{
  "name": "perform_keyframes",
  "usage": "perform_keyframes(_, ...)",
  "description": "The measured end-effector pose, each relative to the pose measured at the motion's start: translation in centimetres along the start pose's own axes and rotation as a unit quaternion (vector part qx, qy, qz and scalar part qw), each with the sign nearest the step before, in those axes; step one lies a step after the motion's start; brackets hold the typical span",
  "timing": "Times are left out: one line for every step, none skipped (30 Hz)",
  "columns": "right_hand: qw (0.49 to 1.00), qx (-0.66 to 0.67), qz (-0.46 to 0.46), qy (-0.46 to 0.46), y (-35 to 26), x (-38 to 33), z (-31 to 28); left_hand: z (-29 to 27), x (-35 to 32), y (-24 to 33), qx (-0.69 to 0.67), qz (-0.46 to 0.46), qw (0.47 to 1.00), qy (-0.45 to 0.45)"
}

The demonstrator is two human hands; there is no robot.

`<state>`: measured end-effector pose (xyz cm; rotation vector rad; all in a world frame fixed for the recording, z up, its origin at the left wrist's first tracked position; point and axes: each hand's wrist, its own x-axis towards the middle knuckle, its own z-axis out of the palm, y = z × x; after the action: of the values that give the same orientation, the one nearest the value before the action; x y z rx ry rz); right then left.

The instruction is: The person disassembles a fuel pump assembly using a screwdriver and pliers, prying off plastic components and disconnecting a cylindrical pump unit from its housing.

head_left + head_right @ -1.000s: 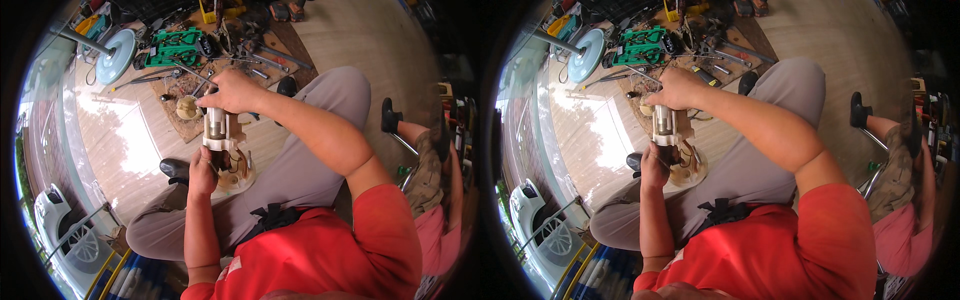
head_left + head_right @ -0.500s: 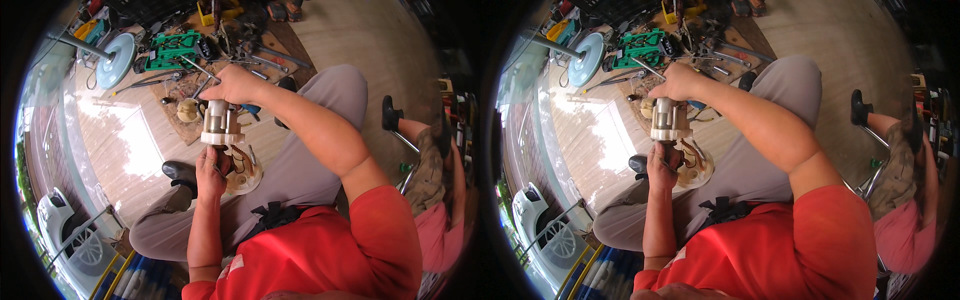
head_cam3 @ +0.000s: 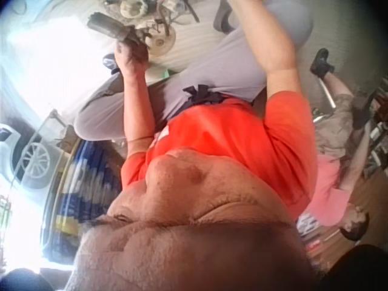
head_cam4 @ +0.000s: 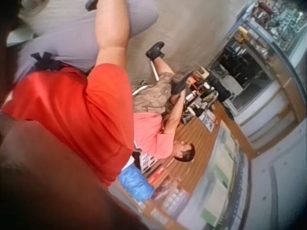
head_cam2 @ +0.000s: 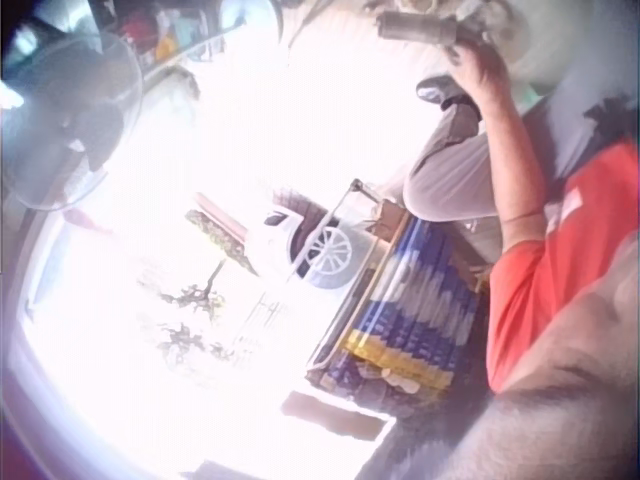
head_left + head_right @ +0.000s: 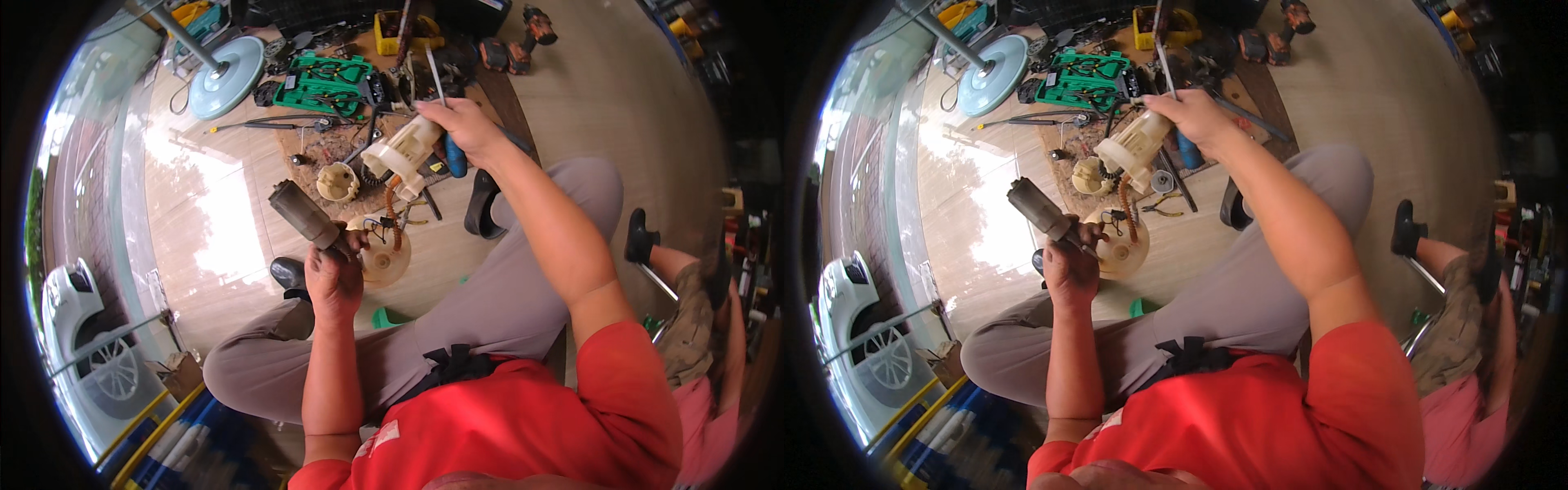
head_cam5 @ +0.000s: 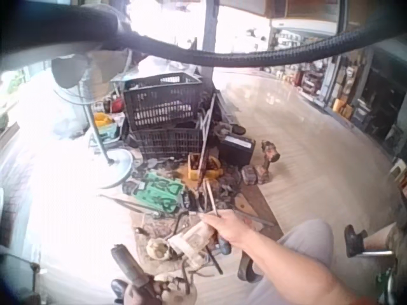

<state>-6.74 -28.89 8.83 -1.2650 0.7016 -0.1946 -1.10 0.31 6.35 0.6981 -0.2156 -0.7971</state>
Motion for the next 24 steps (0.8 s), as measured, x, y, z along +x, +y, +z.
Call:
perform_keyframes(1.0, 0.021, -0.006, -0.008, -0.1, 0.0, -0.1, -0.1, 0.3, 0.5, 0.023, 0.034, 0.999, -0.001)
perform_keyframes(0.998, 0.035, -0.025, -0.039, 0.4, 0.4, -1.3, 0.2, 0.7, 0.7, 0.025, 0.03, 0.999, 0.02)
perform_keyframes(0.996, 0.065, -0.032, -0.044, 1.0, 0.5, -1.7, 0.6, 0.9, 1.2, 0.026, 0.038, 0.999, 0.027)
perform_keyframes(0.994, 0.095, -0.039, -0.049, 1.5, 0.7, -2.1, 1.1, 0.9, 1.7, 0.015, 0.043, 0.999, 0.025)
perform_keyframes(0.99, 0.125, -0.046, -0.055, 1.8, 0.9, -2.4, 1.5, 0.9, 2.3, 0.003, 0.049, 0.999, 0.023)
perform_keyframes(0.987, 0.137, -0.043, -0.078, 1.9, 0.9, -2.8, 1.8, 0.8, 2.7, 0.005, 0.06, 0.998, 0.021)
perform_keyframes(0.985, 0.149, -0.05, -0.073, 2.1, 1.0, -2.9, 2.0, 0.7, 3.1, 0.007, 0.07, 0.997, 0.019)
perform_keyframes(0.983, 0.161, -0.056, -0.069, 2.0, 0.8, -2.4, 2.1, 0.5, 3.3, 0.008, 0.08, 0.997, 0.017)
perform_keyframes(0.981, 0.172, -0.062, -0.064, 1.9, 0.5, -2.0, 2.4, 0.5, 3.6, 0.01, 0.082, 0.997, 0.006)
perform_keyframes(0.977, 0.191, -0.078, -0.051, 1.9, 0.2, -1.6, 2.6, 0.4, 3.8, 0.012, 0.083, 0.996, -0.005)
perform_keyframes(0.974, 0.205, -0.082, -0.051, 1.6, -0.2, -1.3, 2.8, 0.2, 4.0, 0.015, 0.084, 0.996, -0.016)
perform_keyframes(0.97, 0.22, -0.085, -0.05, 1.4, -0.5, -1.1, 3.0, -0.2, 4.3, 0.023, 0.069, 0.997, -0.005)
perform_keyframes(0.967, 0.234, -0.089, -0.05, 1.1, -0.6, -1.1, 3.2, -0.3, 4.5, 0.022, 0.074, 0.997, -0.013)
perform_keyframes(0.96, 0.24, -0.095, -0.107, 0.8, -0.4, -1.6, 3.3, -0.5, 4.8, 0.021, 0.078, 0.996, -0.023)
perform_keyframes(0.96, 0.237, -0.105, -0.106, 0.9, -0.4, -2.0, 3.4, -0.6, 5.0, 0.021, 0.082, 0.996, -0.032)
perform_keyframes(0.96, 0.234, -0.114, -0.105, 1.0, -0.5, -2.3, 3.4, -0.8, 5.3, 0.019, 0.076, 0.996, -0.043)
perform_keyframes(0.959, 0.232, -0.122, -0.105, 0.8, -0.8, -2.1, 3.4, -0.9, 5.6, 0.025, 0.078, 0.995, -0.05)
perform_keyframes(0.959, 0.229, -0.128, -0.11, 0.6, -0.8, -2.1, 3.5, -1.0, 5.9, 0.032, 0.08, 0.995, -0.056)
perform_keyframes(0.959, 0.228, -0.124, -0.114, 0.3, -1.0, -2.0, 3.5, -1.1, 6.0, 0.038, 0.082, 0.994, -0.062)
perform_keyframes(0.958, 0.23, -0.119, -0.12, 0.1, -1.2, -1.6, 3.3, -1.1, 6.1, 0.023, 0.088, 0.994, -0.061)
perform_keyframes(0.958, 0.232, -0.114, -0.126, 0.0, -1.2, -1.4, 3.3, -1.3, 6.2, 0.027, 0.089, 0.994, -0.055)
perform_keyframes(0.959, 0.225, -0.119, -0.123, 0.0, -1.1, -1.4, 3.5, -1.4, 6.4, 0.03, 0.089, 0.994, -0.049)
perform_keyframes(0.96, 0.22, -0.124, -0.119, 0.2, -1.0, -1.4, 3.5, -1.6, 6.6, 0.036, 0.088, 0.995, -0.043)
perform_keyframes(0.961, 0.216, -0.129, -0.115, 0.3, -0.9, -1.4, 3.6, -1.6, 6.8, 0.044, 0.088, 0.994, -0.036)
